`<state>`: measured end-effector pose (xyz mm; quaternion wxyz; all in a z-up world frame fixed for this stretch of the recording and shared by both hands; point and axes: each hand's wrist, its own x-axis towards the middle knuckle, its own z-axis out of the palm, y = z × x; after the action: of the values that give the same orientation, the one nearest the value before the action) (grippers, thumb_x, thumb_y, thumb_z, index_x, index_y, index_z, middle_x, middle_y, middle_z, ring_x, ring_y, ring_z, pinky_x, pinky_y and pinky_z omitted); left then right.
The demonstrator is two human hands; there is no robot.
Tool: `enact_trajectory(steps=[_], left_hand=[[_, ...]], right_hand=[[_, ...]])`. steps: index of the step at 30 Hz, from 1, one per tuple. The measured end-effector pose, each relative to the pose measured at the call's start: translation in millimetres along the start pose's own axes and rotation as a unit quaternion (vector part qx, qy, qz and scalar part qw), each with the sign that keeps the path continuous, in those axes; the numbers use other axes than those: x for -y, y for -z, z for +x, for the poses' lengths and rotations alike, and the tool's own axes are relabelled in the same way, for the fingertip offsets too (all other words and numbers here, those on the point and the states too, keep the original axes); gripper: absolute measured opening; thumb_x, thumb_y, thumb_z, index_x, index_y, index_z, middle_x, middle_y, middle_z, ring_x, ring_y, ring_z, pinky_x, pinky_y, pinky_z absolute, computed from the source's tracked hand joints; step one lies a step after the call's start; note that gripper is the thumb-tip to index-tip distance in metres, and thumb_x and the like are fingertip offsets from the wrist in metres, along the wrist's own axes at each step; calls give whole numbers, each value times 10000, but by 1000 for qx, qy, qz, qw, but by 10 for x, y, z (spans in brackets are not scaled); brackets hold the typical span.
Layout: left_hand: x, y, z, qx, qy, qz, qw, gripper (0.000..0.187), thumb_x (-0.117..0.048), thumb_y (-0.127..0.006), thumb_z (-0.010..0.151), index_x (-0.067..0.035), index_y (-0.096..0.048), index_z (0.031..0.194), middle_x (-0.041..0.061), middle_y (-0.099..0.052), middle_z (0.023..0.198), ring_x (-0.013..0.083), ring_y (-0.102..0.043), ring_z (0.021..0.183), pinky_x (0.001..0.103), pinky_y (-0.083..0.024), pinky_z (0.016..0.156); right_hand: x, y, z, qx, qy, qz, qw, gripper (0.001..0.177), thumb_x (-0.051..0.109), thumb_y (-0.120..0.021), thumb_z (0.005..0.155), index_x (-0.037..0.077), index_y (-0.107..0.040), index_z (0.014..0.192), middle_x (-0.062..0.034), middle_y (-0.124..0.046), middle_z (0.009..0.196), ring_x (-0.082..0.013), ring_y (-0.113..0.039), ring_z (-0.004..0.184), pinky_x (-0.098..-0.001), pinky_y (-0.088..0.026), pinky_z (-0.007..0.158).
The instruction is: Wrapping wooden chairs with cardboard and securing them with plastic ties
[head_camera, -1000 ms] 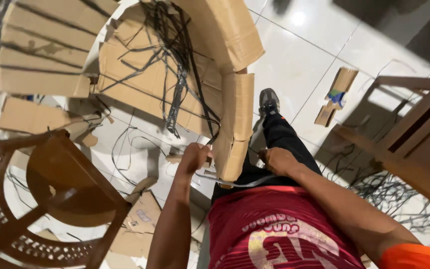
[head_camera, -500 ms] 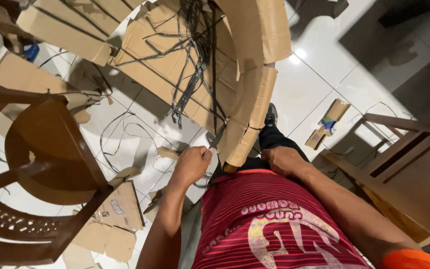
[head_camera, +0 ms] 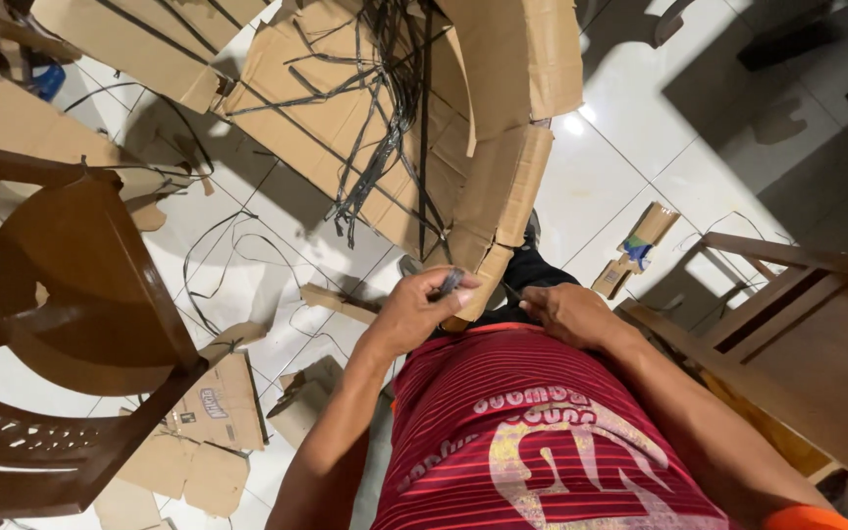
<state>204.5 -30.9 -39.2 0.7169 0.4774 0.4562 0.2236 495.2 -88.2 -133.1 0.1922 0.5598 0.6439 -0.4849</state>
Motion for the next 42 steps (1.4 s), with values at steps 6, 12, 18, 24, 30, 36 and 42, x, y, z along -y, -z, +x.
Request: enact_trajectory(steps=[6,12,18,24,30,36,42], left_hand=[[-76,-185,101,39,-42,48,997,436,28,-697,899,-21,-670,1331,227,-674,1169,314,-662,977,442,-590,827],[-30,-245,274,8,6,90,996,386,-225,-786,892,-201,-723,1271,65,-758,1025,184,-676,892,340,-548,769],[257,-241,315,66,19,170,983,327,-178,-811,790,-129,-724,1101,143,-736,934,340,-690,851,442,-520,723],[804,-313,475,51,-45,240,968,90,-86,-723,806,-134,-712,881,77,-694,872,353,-676,836,418,-552,737],[681,-336,448,21,-68,187,980,187,-112,-696,903,-73,-654,726,87,-650,757,275,-622,702,366,-511,670],[516,-356,383,35,-67,166,983,185,-56,-625,929,-41,-655,747,107,-667,797,280,-649,771,349,-527,692],[370,-362,377,38,-58,149,986,207,-161,-727,949,-1,-747,820,148,-729,890,332,-705,851,408,-558,739]], right_hand=[[325,283,-204,-44,76,-23,996,244,232,-560,874,151,-708,1051,-197,-751,816,-429,-744,878,-530,-600,760],[346,310,-212,-64,88,-3,994,286,222,-549,857,160,-712,1084,-168,-748,789,-402,-752,859,-504,-606,738],[831,829,-491,-36,108,120,986,261,262,-508,971,113,-718,1010,-165,-764,786,-394,-749,799,-495,-578,733],[878,855,-437,-41,160,186,969,260,292,-520,1024,120,-703,957,-141,-764,775,-326,-735,739,-478,-583,728],[695,856,-339,-144,128,374,907,275,241,-540,1049,96,-663,1248,-145,-706,1100,-257,-655,982,-460,-542,911],[636,792,-266,-134,235,305,913,460,6,-614,901,111,-636,1349,-237,-565,1407,-491,-585,1233,-610,-473,1036],[693,709,-191,-157,235,374,883,175,197,-619,1020,34,-633,959,-175,-659,1188,-336,-667,1107,-483,-493,999]])
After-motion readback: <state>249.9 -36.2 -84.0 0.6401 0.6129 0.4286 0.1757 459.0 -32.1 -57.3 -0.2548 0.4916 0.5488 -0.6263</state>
